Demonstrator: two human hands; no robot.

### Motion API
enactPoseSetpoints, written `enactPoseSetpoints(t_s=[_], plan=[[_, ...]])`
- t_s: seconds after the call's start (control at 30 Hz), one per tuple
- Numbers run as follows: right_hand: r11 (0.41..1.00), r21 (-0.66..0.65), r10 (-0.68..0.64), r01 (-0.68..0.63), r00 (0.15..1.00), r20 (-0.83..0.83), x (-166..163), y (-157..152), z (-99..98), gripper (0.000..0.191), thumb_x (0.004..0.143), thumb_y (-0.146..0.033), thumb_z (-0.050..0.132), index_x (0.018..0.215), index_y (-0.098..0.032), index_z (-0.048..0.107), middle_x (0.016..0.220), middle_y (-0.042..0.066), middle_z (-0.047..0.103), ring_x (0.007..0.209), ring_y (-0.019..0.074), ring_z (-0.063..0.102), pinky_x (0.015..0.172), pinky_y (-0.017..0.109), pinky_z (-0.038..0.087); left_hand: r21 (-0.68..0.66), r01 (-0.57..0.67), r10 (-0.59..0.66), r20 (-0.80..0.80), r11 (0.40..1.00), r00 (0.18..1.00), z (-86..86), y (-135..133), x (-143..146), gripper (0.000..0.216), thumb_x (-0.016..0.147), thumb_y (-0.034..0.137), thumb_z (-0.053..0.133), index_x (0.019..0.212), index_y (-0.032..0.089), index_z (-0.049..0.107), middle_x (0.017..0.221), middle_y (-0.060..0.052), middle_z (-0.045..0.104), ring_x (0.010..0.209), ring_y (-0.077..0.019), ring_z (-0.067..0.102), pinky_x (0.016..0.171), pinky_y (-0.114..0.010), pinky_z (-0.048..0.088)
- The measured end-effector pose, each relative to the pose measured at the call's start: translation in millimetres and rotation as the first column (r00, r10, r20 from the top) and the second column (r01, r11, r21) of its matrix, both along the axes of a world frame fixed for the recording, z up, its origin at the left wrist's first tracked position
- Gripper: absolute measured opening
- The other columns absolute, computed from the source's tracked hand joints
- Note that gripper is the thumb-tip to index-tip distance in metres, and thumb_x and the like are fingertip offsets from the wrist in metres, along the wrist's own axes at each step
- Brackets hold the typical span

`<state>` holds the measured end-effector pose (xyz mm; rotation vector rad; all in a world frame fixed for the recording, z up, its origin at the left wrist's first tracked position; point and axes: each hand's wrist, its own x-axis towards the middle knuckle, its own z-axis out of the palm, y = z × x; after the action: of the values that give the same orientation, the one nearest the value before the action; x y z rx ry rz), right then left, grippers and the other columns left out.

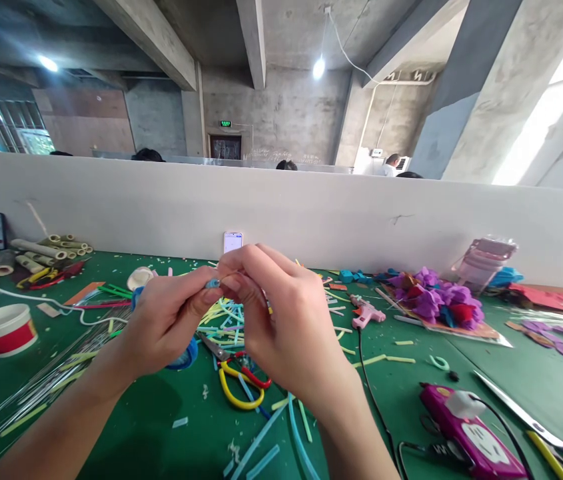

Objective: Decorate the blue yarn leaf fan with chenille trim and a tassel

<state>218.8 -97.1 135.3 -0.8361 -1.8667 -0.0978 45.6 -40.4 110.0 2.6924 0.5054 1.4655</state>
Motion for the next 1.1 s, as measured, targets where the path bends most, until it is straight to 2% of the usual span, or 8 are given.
enactPoseSetpoints(t_s=[0.13, 0.37, 0.53, 0.67, 0.77, 0.87, 1.0, 1.1], plan=[[1.000, 0.011, -0.011, 0.011, 1.000, -0.003, -1.3, 0.6, -0.6, 0.015, 0.093, -0.009, 0.052, 0.087, -0.021, 0.058, 0.081, 0.001, 0.065, 0.068, 0.0109, 0.059, 0.061, 0.022, 0.049, 0.002, 0.010, -0.010, -0.003, 1.000, 1.000, 0.1, 0.7, -1.2, 0.020, 0.101, 0.022, 0.044, 0.082, 0.020, 0.051, 0.057, 0.008, 0.037, 0.047, -0.0081, 0.030, 0.046, -0.024, 0.022], [0.954, 0.194, -0.241, 0.227, 0.969, 0.055, -8.7, 1.8, -3.5, 0.023, 0.084, 0.000, 0.047, 0.086, -0.021, 0.057, 0.076, 0.001, 0.061, 0.065, 0.0119, 0.053, 0.059, 0.024, 0.044, 0.101, -0.119, 0.121, -0.010, 0.988, 0.993, 0.8, -0.7, 2.4, 0.016, 0.100, 0.016, 0.043, 0.087, 0.019, 0.051, 0.059, 0.008, 0.040, 0.046, -0.0083, 0.030, 0.048, -0.025, 0.023], [0.943, 0.228, -0.271, 0.244, 0.958, 0.095, -8.7, 6.0, -6.9, 0.028, 0.080, 0.002, 0.046, 0.089, -0.021, 0.058, 0.078, 0.001, 0.062, 0.065, 0.0117, 0.053, 0.059, 0.024, 0.044, 0.078, -0.124, 0.126, -0.015, 0.989, 0.992, -2.0, 3.1, 3.0, 0.017, 0.101, 0.018, 0.043, 0.086, 0.019, 0.051, 0.058, 0.008, 0.039, 0.047, -0.0084, 0.035, 0.049, -0.025, 0.024], [0.946, 0.218, -0.264, 0.241, 0.961, 0.083, -8.4, 7.0, -7.2, 0.023, 0.085, 0.001, 0.050, 0.090, -0.020, 0.060, 0.078, 0.000, 0.064, 0.065, 0.0103, 0.054, 0.059, 0.023, 0.045, 0.046, -0.090, 0.090, -0.011, 0.995, 0.996, -2.2, 4.5, 1.7, 0.017, 0.101, 0.019, 0.043, 0.086, 0.019, 0.049, 0.058, 0.009, 0.035, 0.046, -0.0079, 0.031, 0.049, -0.025, 0.023], [0.967, 0.148, -0.217, 0.210, 0.975, 0.037, -6.2, 7.2, -4.9, 0.016, 0.091, -0.006, 0.056, 0.089, -0.020, 0.062, 0.079, -0.002, 0.067, 0.067, 0.0094, 0.060, 0.062, 0.022, 0.048, -0.033, -0.064, 0.064, -0.006, 0.997, 0.998, 0.7, 3.9, 0.6, 0.022, 0.102, 0.020, 0.042, 0.081, 0.020, 0.045, 0.058, 0.009, 0.032, 0.047, -0.0077, 0.029, 0.049, -0.025, 0.023], [0.996, -0.053, -0.079, 0.075, 0.994, -0.080, -1.4, 7.3, -1.9, 0.005, 0.094, -0.018, 0.064, 0.097, -0.020, 0.066, 0.088, -0.001, 0.073, 0.075, 0.0108, 0.069, 0.068, 0.023, 0.055, -0.217, -0.023, 0.026, 0.012, 0.976, 1.000, 5.1, 2.4, -1.5, 0.028, 0.104, 0.028, 0.040, 0.077, 0.020, 0.043, 0.058, 0.009, 0.031, 0.050, -0.0081, 0.029, 0.051, -0.025, 0.025], [0.966, -0.233, 0.062, -0.111, 0.977, -0.205, 3.1, 5.3, 0.5, 0.023, 0.092, -0.023, 0.067, 0.116, -0.023, 0.064, 0.101, 0.000, 0.074, 0.080, 0.0125, 0.072, 0.071, 0.025, 0.060, -0.458, 0.083, -0.070, 0.046, 0.885, 0.997, 9.3, 1.1, -4.6, 0.037, 0.105, 0.040, 0.039, 0.075, 0.019, 0.046, 0.062, 0.007, 0.036, 0.056, -0.0088, 0.031, 0.051, -0.023, 0.028], [0.958, -0.269, 0.051, -0.101, 0.981, -0.187, 1.8, 3.1, 0.6, 0.019, 0.092, -0.029, 0.068, 0.110, -0.025, 0.067, 0.099, 0.000, 0.074, 0.081, 0.0130, 0.071, 0.068, 0.025, 0.059, -0.545, 0.160, -0.139, 0.080, 0.823, 0.987, 9.7, 0.8, -5.6, 0.034, 0.104, 0.043, 0.041, 0.081, 0.020, 0.051, 0.066, 0.006, 0.037, 0.057, -0.0089, 0.030, 0.050, -0.022, 0.028]])
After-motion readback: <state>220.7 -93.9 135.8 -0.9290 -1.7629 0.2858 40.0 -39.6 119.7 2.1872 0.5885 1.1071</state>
